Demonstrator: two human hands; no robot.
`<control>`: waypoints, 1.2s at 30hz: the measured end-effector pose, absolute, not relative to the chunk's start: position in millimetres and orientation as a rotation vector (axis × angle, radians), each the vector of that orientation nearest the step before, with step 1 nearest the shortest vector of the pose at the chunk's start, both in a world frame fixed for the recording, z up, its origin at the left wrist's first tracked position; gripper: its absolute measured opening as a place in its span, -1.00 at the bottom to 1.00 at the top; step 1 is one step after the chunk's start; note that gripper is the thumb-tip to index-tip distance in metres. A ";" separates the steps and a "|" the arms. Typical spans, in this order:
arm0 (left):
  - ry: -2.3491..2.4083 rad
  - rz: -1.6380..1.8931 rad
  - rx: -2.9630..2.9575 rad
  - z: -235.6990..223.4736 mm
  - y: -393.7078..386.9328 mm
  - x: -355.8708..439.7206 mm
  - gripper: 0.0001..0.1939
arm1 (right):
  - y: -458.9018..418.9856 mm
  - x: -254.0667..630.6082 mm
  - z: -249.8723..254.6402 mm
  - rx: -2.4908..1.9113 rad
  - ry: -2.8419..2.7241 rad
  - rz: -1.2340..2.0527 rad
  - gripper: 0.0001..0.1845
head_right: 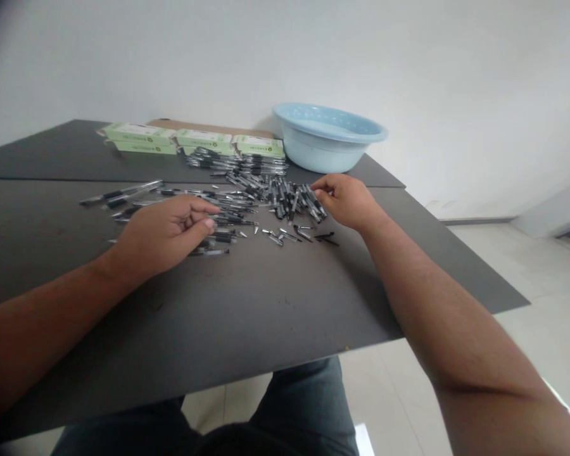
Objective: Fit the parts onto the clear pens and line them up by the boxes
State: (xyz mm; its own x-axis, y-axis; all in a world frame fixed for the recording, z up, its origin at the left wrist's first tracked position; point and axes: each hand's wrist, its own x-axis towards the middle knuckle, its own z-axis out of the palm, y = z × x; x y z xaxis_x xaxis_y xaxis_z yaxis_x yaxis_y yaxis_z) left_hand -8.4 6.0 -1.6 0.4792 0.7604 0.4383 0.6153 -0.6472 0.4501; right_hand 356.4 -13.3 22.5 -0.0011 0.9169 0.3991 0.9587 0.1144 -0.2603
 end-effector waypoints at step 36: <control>1.243 0.943 2.471 -0.1 17.7 -15.3 -0.73 | -20.7 346.2 22.3 -1.795 -2.099 0.025 -0.72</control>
